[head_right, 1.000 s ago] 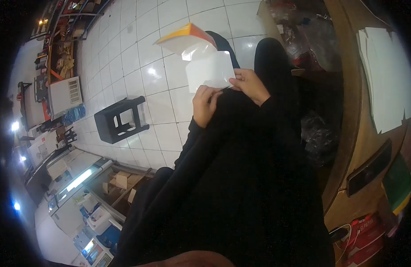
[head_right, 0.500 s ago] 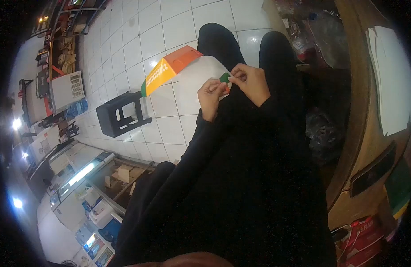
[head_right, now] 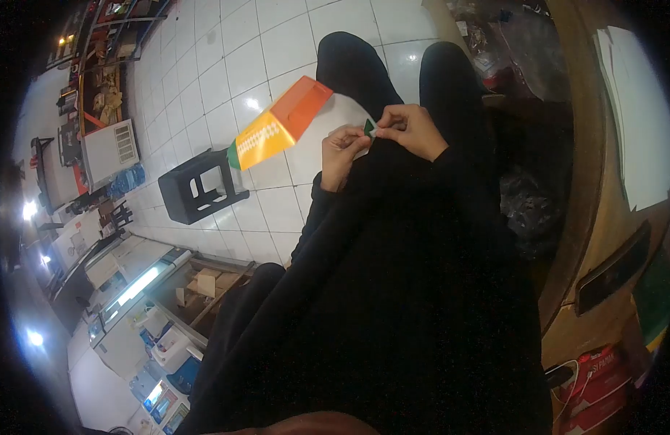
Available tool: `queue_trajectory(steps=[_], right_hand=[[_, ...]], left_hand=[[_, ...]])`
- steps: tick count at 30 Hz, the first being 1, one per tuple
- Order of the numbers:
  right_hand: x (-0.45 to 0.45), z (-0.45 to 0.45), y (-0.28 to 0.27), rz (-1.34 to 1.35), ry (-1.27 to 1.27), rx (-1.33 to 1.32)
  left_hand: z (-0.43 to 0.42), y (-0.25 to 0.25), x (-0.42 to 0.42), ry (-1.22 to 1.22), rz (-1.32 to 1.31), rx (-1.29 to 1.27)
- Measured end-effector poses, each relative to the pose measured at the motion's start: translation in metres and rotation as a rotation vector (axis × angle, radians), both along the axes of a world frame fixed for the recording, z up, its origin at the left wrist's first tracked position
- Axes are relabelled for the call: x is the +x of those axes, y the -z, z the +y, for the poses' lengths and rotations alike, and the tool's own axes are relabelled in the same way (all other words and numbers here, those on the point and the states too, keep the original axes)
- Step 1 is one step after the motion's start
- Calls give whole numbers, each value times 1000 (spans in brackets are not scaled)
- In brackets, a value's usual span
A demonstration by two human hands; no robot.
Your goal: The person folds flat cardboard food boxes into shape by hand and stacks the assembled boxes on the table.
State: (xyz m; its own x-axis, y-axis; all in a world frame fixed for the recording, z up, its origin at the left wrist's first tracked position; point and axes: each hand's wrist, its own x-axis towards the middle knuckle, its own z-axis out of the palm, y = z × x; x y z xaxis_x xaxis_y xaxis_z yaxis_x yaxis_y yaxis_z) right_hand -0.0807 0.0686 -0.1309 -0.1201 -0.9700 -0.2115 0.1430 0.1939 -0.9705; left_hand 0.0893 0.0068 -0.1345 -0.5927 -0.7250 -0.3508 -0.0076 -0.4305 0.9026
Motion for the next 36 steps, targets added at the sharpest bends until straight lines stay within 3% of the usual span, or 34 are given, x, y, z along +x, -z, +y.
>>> queue_trajectory(steps=[2, 7, 11, 26, 28, 32, 34, 35, 36], right_hand=[[2, 1, 3, -90, 30, 1], [11, 2, -4, 240, 122, -65], [14, 2, -3, 154, 188, -52], [31, 5, -6, 314, 165, -84], [35, 4, -4, 421, 254, -302], [43, 1, -2, 586, 367, -329], [45, -3, 6, 15, 479, -162], [41, -3, 6, 2, 512, -106], [34, -5, 3, 3, 515, -112]], left_hand=[[0, -2, -2, 7, -20, 52], [5, 2, -6, -58, -52, -32], [4, 6, -5, -64, 29, -61], [-4, -3, -1, -7, 82, -113], [-2, -7, -1, -78, -38, 59], [1, -16, -4, -120, 68, 177], [7, -28, -9, 42, -27, -67], [14, -38, -12, 93, -165, -279], [17, -47, -13, 95, -162, -285]])
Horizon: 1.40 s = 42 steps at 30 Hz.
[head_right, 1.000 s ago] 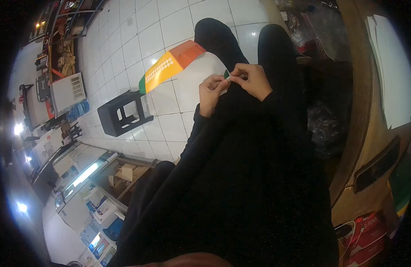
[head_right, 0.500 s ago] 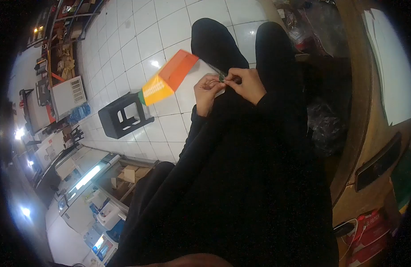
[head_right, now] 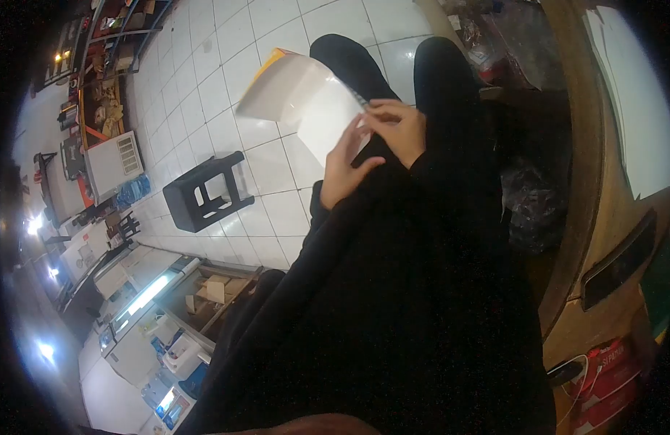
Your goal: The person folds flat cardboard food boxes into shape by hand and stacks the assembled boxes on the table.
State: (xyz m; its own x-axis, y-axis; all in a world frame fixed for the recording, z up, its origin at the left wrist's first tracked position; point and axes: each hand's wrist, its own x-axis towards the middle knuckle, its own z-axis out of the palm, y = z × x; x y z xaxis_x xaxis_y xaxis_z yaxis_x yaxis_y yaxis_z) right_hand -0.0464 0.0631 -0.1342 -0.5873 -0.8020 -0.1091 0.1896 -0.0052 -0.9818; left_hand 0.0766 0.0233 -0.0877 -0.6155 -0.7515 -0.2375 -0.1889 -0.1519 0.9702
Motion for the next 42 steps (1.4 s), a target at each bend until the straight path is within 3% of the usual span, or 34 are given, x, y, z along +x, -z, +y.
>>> queue_trajectory(steps=[2, 4, 6, 7, 8, 10, 13, 14, 17, 35, 38, 42], right_hand=[[-14, -6, -2, -53, 137, 57], [-27, -12, -14, 4, 163, 70], [-36, -13, -30, 131, 160, 74], [-35, -13, -50, -143, 89, -96], [-30, -14, -69, -195, 20, -277], [-21, -10, -103, 246, -71, -201], [-20, -3, -136, 812, -33, -198], [-25, -2, -139, 821, -25, -205], [-29, 3, -147, 845, 211, -482], [-38, 9, -155, 943, 91, -331], [-38, 8, -149, 958, 161, -462], [-32, 13, -152, 928, 207, -401]], left_hand=[[3, -11, 2, 148, -470, -746], [0, -13, 1, 22, -504, -901], [-7, -18, -1, -138, -331, -722], [-12, -31, -6, -155, -337, -578], [-20, -44, -14, -155, -330, -582], [-33, -71, -27, -306, 180, 54], [-36, -107, -39, -224, 345, 163], [-33, -113, -40, -182, 382, 206], [-22, -118, -46, -202, 435, 181], [-2, -117, -54, -304, 504, 105], [-1, -119, -54, -350, 536, 115], [1, -122, -52, -345, 516, 88]])
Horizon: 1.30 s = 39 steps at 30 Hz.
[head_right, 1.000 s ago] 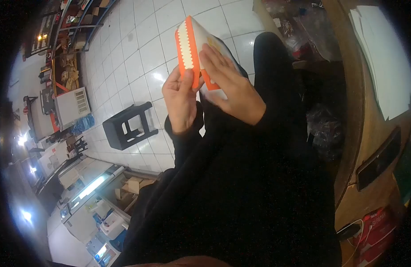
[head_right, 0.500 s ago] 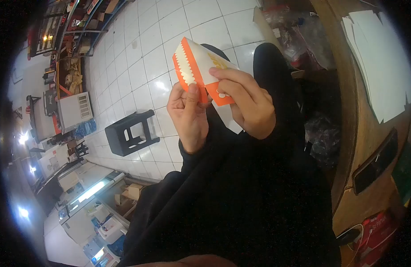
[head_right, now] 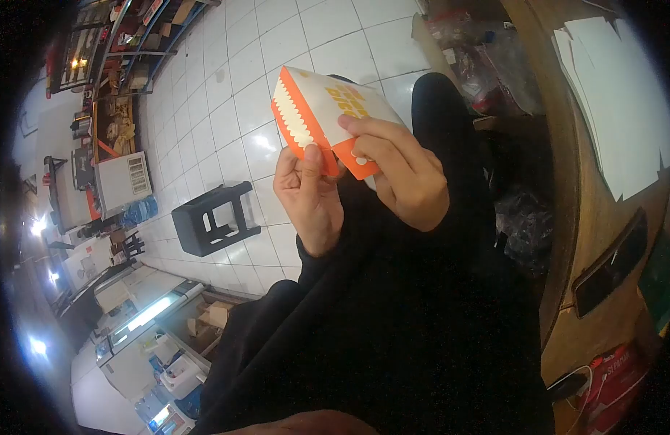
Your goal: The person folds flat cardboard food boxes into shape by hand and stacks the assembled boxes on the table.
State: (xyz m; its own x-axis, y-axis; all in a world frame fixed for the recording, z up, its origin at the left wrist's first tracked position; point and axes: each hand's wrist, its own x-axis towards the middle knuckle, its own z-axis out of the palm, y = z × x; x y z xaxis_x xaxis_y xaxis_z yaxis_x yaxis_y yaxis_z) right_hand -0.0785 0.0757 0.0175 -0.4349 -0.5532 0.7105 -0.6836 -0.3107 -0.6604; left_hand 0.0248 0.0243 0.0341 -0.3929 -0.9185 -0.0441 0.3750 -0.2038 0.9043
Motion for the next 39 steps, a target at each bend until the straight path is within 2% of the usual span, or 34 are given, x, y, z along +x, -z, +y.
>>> queue_trajectory(steps=[2, 8, 11, 14, 16, 17, 19, 20, 22, 24, 26, 27, 29, 30, 32, 33, 35, 36, 38, 39], right_hand=[[-2, 0, -3, -81, -52, 50], [-4, 3, -9, -80, -159, 221], [-2, 4, -2, -120, -152, 71], [-10, 11, -6, -91, -169, 77], [-17, 14, -10, -95, -165, 109], [-19, 16, -10, -336, -213, 129], [-18, 17, -14, -733, -282, 126], [-17, 19, -14, -733, -283, 127], [-15, 19, -12, -875, -355, 114], [-7, 20, -10, -862, -315, 102], [0, 19, -10, -756, -156, 65], [1, 19, -9, -756, -158, 65], [2, 19, -8, -628, -93, 78], [2, 18, -8, -627, -91, 79], [1, 17, -8, -544, -119, 73], [0, 17, -8, -543, -121, 74], [-3, 20, -9, -822, -237, 62], [-6, 20, -7, -822, -240, 62], [-10, 19, 0, -1071, -380, 39], [-9, 18, 0, -1061, -372, 30]], left_hand=[[2, 0, -1, 6, 9, -3], [3, 1, -3, -35, -44, -98], [0, -3, -4, -25, -23, -25], [-3, -3, -2, -56, -24, 8], [-5, 4, 3, 58, 63, 21], [-4, 5, 1, 59, 65, 21], [-2, 8, -6, -8, -118, -84], [-2, 9, -7, -10, -118, -83], [-3, 11, -10, -117, -323, -419], [-3, 14, -9, -179, -353, -457], [-1, 16, -4, -88, -356, -378], [0, 15, -4, -90, -356, -379], [1, 15, -5, -6, -80, -64], [1, 15, -5, -5, -79, -63], [-1, 15, -4, 7, 133, 57], [-1, 14, -5, 6, 134, 57], [-2, 11, -7, -90, -51, -73], [-6, 12, -6, -93, -50, -74], [-16, 19, -4, -250, -501, -820], [-14, 22, -6, -311, -526, -828]])
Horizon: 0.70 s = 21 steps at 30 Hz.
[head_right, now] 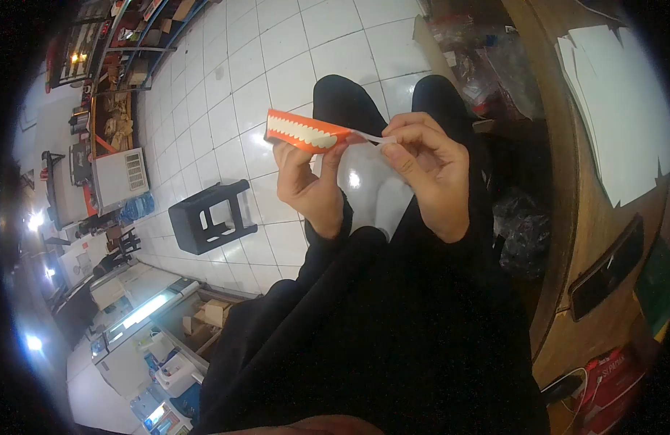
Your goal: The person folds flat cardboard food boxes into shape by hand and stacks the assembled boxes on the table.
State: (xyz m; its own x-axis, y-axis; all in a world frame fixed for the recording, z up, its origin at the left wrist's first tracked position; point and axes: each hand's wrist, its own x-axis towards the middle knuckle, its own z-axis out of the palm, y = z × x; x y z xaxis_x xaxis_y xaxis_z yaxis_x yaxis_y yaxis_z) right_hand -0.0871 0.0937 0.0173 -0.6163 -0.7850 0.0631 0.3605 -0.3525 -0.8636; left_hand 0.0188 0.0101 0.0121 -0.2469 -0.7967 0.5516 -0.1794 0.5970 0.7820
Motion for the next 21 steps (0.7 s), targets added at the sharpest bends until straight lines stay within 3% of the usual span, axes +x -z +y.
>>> queue_trajectory(steps=[4, 6, 11, 16, 19, 21], right_hand=[[11, -4, -5, 175, 151, 112], [17, -6, -1, 337, 198, 74], [22, -8, 2, 410, 253, 86], [15, -7, -5, 712, 216, 116], [12, -9, -10, 803, 192, 119], [14, -11, -9, 806, 203, 130]], left_hand=[[4, 8, -1, 10, 27, 29], [7, 8, 3, 310, 417, 638], [1, 5, 8, 422, 461, 752], [5, 2, 14, 467, 476, 831], [10, 9, 14, 411, 470, 735], [18, 13, 7, 202, 449, 614]])
